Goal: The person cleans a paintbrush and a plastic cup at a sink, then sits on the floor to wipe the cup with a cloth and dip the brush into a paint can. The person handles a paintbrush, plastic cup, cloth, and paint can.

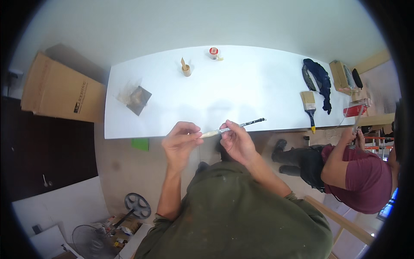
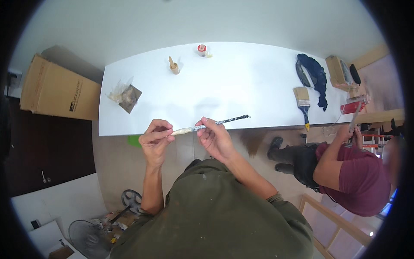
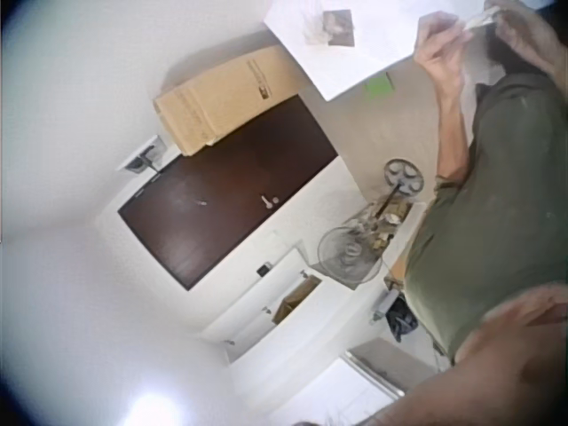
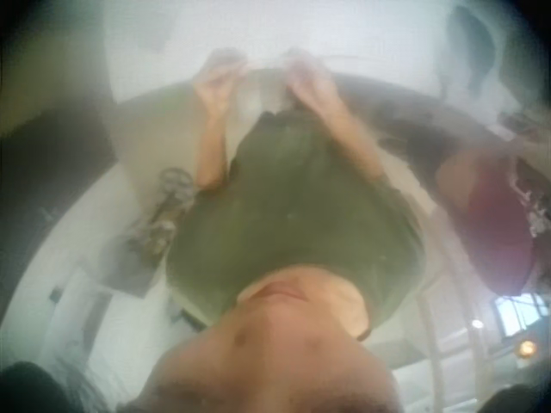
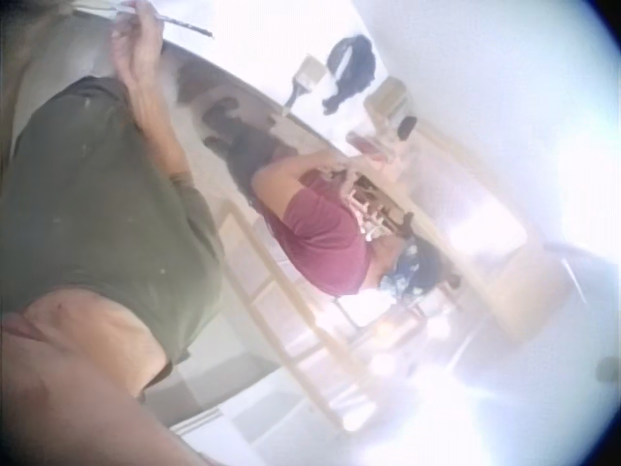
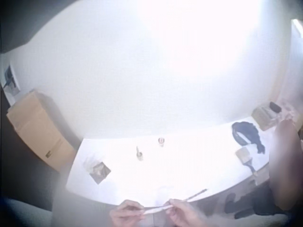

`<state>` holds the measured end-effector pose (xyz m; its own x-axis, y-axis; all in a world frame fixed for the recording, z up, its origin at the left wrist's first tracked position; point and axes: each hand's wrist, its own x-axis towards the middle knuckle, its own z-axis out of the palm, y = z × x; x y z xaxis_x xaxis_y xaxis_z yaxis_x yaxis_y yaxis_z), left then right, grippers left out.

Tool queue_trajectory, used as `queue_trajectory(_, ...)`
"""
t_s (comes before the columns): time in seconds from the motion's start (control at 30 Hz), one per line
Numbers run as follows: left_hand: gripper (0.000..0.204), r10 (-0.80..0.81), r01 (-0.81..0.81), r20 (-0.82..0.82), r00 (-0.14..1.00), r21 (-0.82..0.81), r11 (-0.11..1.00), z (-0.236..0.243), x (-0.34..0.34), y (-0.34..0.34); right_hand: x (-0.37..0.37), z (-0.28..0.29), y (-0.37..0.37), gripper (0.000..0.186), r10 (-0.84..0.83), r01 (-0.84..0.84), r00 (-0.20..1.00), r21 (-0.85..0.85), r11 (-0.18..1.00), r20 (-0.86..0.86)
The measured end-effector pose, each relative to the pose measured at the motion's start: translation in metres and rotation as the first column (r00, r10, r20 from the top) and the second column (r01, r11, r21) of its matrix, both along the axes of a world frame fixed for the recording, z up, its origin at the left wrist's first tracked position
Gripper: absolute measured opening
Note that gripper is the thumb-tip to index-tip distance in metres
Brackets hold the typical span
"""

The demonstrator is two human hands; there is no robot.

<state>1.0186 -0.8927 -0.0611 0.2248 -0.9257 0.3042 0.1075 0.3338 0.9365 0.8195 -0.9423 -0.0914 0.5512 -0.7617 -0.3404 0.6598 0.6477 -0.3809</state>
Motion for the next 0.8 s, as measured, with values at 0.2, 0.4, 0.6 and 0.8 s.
queue_trajectory(0.2, 0.023, -0.154, 0.152, -0.038, 0.987, -0.055, 0.987, -0.010, -0.007, -0.109, -0.021, -0.010, -0.086, 0.026, -0.010, 0.004, 0.996, 0.064, 0.998, 0.084)
queue_trajectory(0.4, 0.032, -0.316, 0.314, -0.089, 0.945, -0.033, 0.949, 0.006, -0.012, -0.185, -0.042, -0.006, -0.122, 0.024, -0.221, 0.227, 0.973, 0.108, 0.968, -0.069)
queue_trajectory(0.6, 0.029, -0.367, 0.420, 0.502, 0.783, 0.008, 0.907, 0.057, 0.006, -0.226, -0.037, 0.029, -0.143, 0.025, -0.394, 0.383, 0.899, -0.096, 0.919, -0.191)
queue_trajectory(0.8, 0.023, -0.298, 0.376, 0.545, 0.784, -0.034, 0.926, 0.062, 0.017, -0.245, -0.023, 0.045, -0.162, 0.029, -0.426, 0.372, 0.856, -0.225, 0.901, -0.293)
